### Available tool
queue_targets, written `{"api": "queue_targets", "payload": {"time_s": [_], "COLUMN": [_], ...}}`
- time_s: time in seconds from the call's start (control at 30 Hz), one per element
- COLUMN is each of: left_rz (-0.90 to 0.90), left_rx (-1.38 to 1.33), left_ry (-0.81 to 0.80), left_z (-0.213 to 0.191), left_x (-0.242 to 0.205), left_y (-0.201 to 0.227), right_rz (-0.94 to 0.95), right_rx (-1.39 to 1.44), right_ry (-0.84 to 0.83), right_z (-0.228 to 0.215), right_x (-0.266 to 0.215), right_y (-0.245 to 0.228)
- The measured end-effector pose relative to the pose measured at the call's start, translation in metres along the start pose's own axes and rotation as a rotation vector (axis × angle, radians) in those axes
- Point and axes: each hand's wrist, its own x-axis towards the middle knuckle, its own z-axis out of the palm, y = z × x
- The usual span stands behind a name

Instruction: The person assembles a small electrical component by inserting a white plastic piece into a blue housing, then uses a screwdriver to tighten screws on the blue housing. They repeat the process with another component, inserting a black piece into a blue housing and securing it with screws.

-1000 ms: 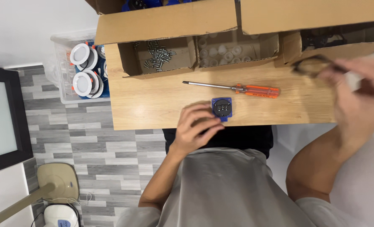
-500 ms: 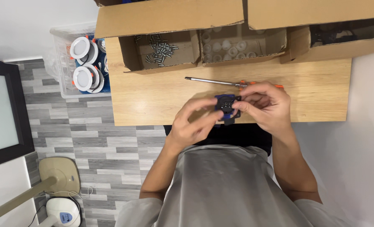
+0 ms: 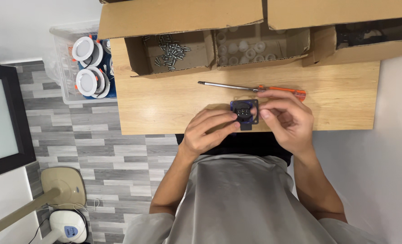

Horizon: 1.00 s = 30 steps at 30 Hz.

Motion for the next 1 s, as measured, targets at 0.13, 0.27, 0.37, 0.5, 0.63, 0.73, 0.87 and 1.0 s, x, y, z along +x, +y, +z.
{"api": "queue_targets", "payload": {"time_s": [0.13,0.27,0.37,0.5,0.63,0.73,0.87,1.0], "left_rz": [-0.045,-0.075,-0.082,-0.091,-0.105,-0.11,-0.114,-0.146], "left_rx": [-0.015,-0.018,-0.006,-0.004,-0.015,-0.015,-0.009,-0.002], "left_ry": [-0.022,-0.035,-0.052,-0.073,-0.084,-0.088,-0.099,-0.127], "left_z": [-0.004,-0.005,-0.007,-0.008,-0.007,-0.007,-0.007,-0.008], "left_x": [-0.002,-0.01,-0.01,-0.013,-0.017,-0.018,-0.018,-0.02], "left_y": [0.001,-0.001,-0.001,-0.002,-0.003,-0.003,-0.003,-0.004], "right_rz": [-0.185,-0.329,-0.344,-0.365,-0.428,-0.447,-0.469,-0.48], "right_rx": [-0.235,-0.454,-0.472,-0.444,-0.401,-0.403,-0.415,-0.41], "right_ry": [-0.008,0.021,0.029,0.034,0.034,0.027,0.018,0.006], "right_z": [0.004,0.008,0.009,0.014,0.016,0.015,0.013,0.013], "right_x": [0.0,-0.01,-0.013,-0.011,-0.006,-0.007,-0.01,-0.008], "right_y": [-0.014,-0.007,-0.003,-0.003,-0.002,0.0,0.005,0.005]}}
